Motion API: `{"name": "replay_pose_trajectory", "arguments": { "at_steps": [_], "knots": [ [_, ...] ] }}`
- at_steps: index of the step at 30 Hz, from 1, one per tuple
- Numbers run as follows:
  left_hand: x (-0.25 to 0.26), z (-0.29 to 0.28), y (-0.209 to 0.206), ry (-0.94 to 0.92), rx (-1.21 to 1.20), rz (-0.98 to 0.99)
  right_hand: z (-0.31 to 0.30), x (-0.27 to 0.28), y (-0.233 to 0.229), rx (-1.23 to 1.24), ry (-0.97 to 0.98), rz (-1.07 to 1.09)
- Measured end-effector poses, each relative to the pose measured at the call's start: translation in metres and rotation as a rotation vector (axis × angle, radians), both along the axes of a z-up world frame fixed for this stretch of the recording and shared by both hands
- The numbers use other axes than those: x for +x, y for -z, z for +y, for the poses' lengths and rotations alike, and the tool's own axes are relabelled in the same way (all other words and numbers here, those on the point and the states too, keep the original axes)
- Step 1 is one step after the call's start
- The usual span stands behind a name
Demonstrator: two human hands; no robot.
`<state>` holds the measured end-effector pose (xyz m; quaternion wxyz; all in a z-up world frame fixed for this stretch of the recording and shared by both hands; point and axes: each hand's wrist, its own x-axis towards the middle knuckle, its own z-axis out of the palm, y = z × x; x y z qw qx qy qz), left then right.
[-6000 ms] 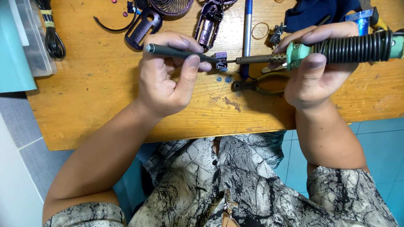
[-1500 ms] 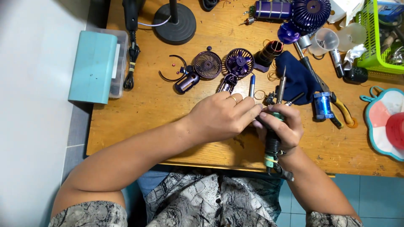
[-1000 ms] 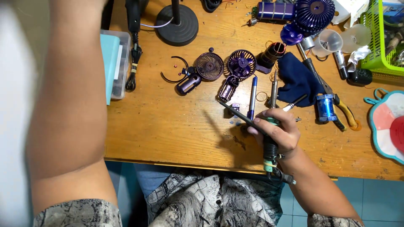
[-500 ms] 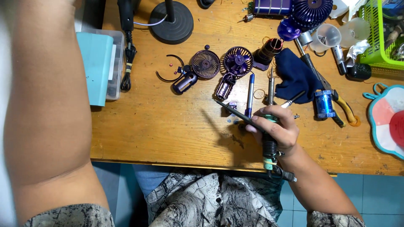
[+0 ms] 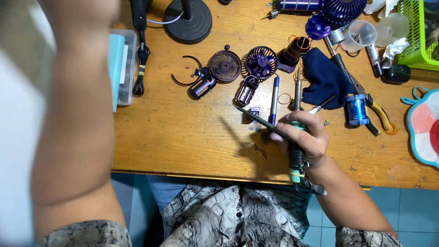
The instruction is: Repairing a portable fan by soldering wires and reassembling the housing
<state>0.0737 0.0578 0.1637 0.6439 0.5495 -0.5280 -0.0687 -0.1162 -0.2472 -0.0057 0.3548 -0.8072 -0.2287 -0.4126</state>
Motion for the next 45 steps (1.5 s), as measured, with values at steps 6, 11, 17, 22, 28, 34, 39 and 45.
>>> {"name": "replay_pose_trajectory", "arguments": {
  "at_steps": [6,11,17,22,28,34,39,45],
  "knots": [
    [-0.040,-0.008,-0.011,0.106,-0.026,0.131,0.006,-0.005,-0.011,-0.053,0.047,0.078],
    [-0.105,-0.023,-0.016,0.650,-0.109,0.059,0.010,-0.009,-0.015,-0.053,0.075,0.104],
    [-0.114,-0.033,-0.016,0.621,-0.139,0.045,0.009,-0.012,-0.017,-0.028,0.105,0.121],
    [-0.105,-0.034,-0.022,0.603,-0.152,-0.059,0.008,-0.010,-0.016,-0.029,0.089,0.088],
    [-0.110,-0.042,-0.016,0.602,-0.168,-0.051,0.006,-0.013,-0.017,-0.009,0.093,0.101],
    [-0.104,-0.041,-0.014,0.630,-0.143,-0.086,0.007,-0.012,-0.019,-0.024,0.090,0.094],
    [-0.094,-0.061,0.022,0.241,-0.317,-0.393,-0.006,-0.029,0.008,0.013,0.074,0.146],
    [-0.075,-0.068,0.080,-0.295,0.475,-0.791,-0.003,-0.008,-0.003,-0.015,-0.056,0.046]
  ]
}}
